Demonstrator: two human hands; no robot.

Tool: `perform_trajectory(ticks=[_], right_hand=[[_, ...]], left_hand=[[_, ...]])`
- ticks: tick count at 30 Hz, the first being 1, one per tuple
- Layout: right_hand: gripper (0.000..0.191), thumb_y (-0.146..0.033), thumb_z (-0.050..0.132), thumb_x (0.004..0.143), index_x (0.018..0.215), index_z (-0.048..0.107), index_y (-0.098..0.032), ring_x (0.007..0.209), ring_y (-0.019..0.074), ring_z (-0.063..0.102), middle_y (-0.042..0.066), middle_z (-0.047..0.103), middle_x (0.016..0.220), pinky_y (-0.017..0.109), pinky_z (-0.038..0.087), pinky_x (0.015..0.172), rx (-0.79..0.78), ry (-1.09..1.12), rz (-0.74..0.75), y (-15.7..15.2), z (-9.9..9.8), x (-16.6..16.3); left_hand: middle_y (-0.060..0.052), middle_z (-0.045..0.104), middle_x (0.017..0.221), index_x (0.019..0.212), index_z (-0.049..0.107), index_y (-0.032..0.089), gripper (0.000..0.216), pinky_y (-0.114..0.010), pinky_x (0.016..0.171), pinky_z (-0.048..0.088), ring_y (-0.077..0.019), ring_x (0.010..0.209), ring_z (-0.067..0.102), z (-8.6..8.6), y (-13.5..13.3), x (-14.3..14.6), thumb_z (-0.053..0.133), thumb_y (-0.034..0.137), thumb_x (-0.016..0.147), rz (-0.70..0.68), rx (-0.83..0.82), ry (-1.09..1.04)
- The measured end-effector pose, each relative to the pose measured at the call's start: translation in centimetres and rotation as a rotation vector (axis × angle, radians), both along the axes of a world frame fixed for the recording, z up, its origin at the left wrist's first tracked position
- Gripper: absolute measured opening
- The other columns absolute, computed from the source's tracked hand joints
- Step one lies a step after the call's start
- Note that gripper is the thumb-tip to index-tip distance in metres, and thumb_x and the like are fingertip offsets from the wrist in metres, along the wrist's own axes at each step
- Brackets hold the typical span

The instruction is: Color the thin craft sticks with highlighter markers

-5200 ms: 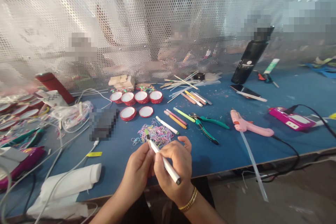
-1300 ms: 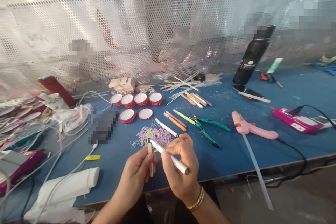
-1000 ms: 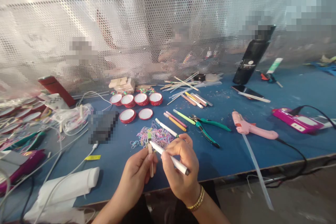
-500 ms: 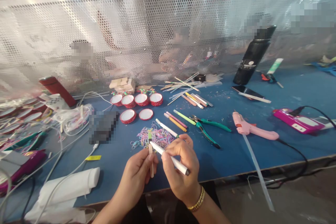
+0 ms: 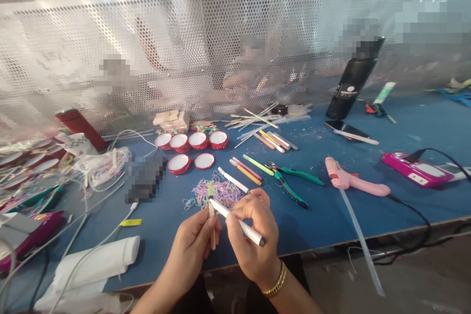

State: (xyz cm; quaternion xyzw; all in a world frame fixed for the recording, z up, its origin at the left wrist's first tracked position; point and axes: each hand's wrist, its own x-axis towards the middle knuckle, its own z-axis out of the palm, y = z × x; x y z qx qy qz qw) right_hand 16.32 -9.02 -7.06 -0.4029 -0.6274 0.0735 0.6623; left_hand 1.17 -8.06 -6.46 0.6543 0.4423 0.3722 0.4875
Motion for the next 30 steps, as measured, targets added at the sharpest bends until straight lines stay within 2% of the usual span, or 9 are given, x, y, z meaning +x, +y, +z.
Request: perform_trajectory(ticks=[30], right_hand=[[0.016, -0.014, 0.054, 0.090, 0.078, 0.051, -0.023, 0.061, 0.0142, 0.057, -0.006, 0.060, 0.066, 0.049, 0.034, 0.103, -0.014, 0.016, -0.023, -0.19, -0.24, 0.19]], left_hand=[[0.003, 0.050, 0.060, 0.079, 0.057, 0.018, 0.040, -0.020, 0.047, 0.030, -0.0082, 0.048, 0.040, 0.04, -0.07, -0.07, 0.044, 0.047, 0.102, 0.016, -0.039, -0.036]])
